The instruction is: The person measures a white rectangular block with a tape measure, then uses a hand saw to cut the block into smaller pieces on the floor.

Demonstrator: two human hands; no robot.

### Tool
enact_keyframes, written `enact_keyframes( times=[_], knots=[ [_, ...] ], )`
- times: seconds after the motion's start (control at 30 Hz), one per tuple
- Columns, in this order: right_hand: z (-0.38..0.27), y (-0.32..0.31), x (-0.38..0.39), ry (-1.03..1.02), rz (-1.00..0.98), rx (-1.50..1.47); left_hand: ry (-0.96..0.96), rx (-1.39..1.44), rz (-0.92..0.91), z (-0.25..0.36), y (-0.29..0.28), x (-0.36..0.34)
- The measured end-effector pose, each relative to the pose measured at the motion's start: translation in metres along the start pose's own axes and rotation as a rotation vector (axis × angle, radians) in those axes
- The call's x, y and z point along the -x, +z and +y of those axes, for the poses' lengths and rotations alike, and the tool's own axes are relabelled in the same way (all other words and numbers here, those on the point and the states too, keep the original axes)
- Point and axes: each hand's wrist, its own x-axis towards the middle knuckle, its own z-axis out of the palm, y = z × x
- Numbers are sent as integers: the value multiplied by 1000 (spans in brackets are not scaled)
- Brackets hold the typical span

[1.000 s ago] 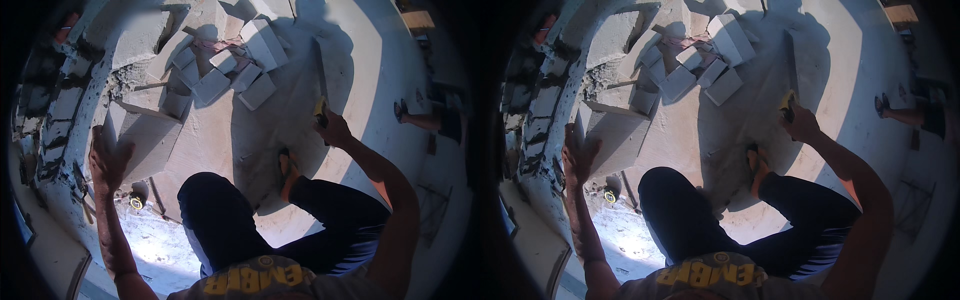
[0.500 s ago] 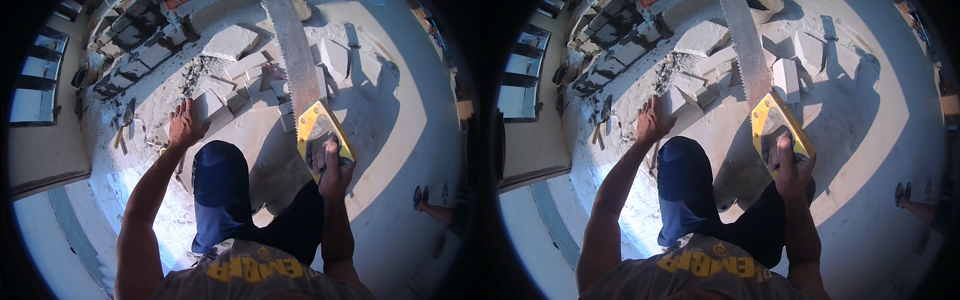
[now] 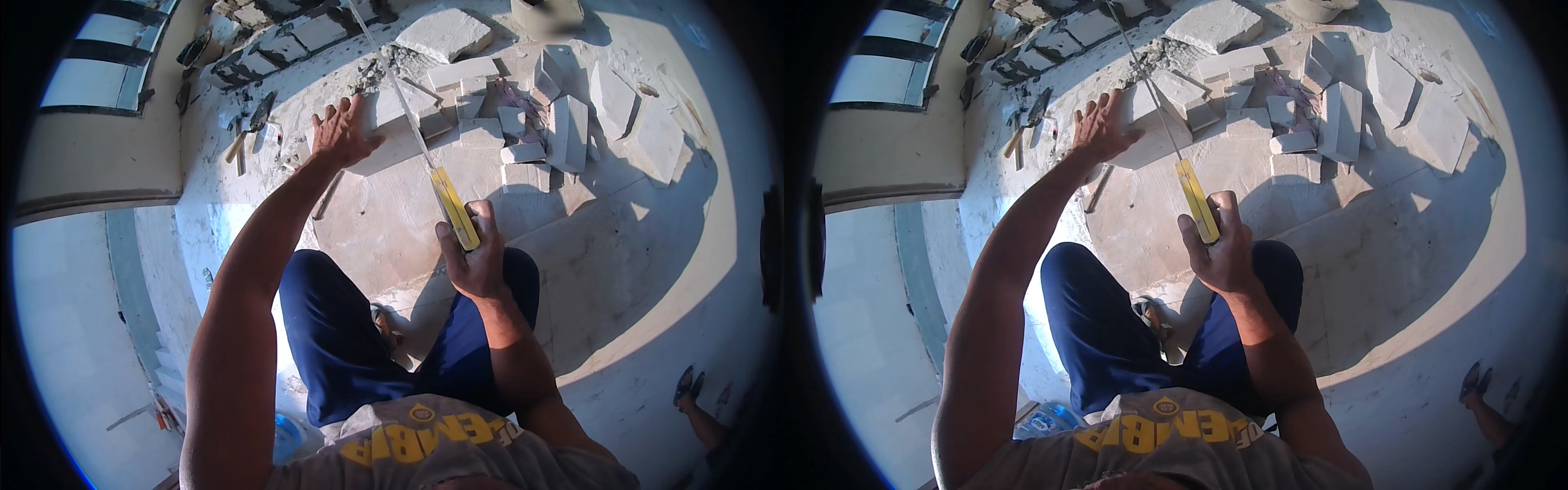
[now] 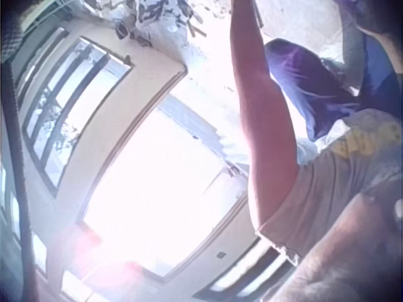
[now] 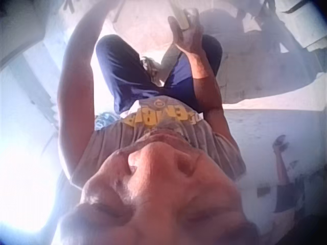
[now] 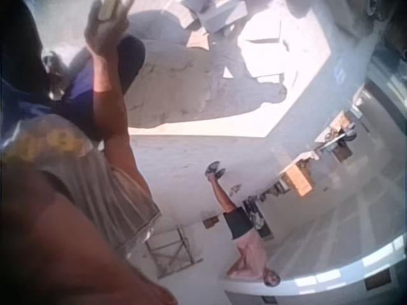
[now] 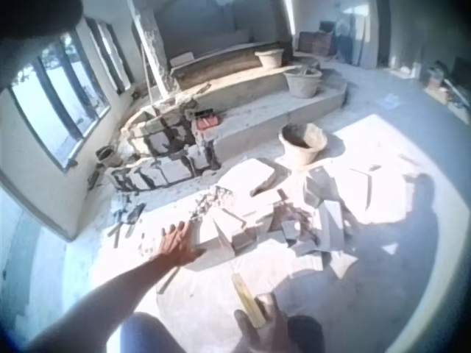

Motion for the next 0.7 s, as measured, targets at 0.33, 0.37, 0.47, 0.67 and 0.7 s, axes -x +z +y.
enact_keyframes(
  times=[0.33, 0.37, 0.47, 0.67, 0.7],
  knots=[
    [-16, 3, 27, 21, -90, 141, -18, 102, 7, -3, 6, 3],
    [-18, 7, 36, -15, -73, 122, 15, 154, -10, -14, 3, 1],
    [-38, 12, 55, 40, -92, 92, 96, 349, -4, -52, 4, -9],
    [-32, 10, 71, -15, -99, 156, -66, 220, 68, -30, 15, -7],
    [-32, 10, 75, -3, -95, 151, -64, 214, 64, -31, 15, -8]
  ],
)
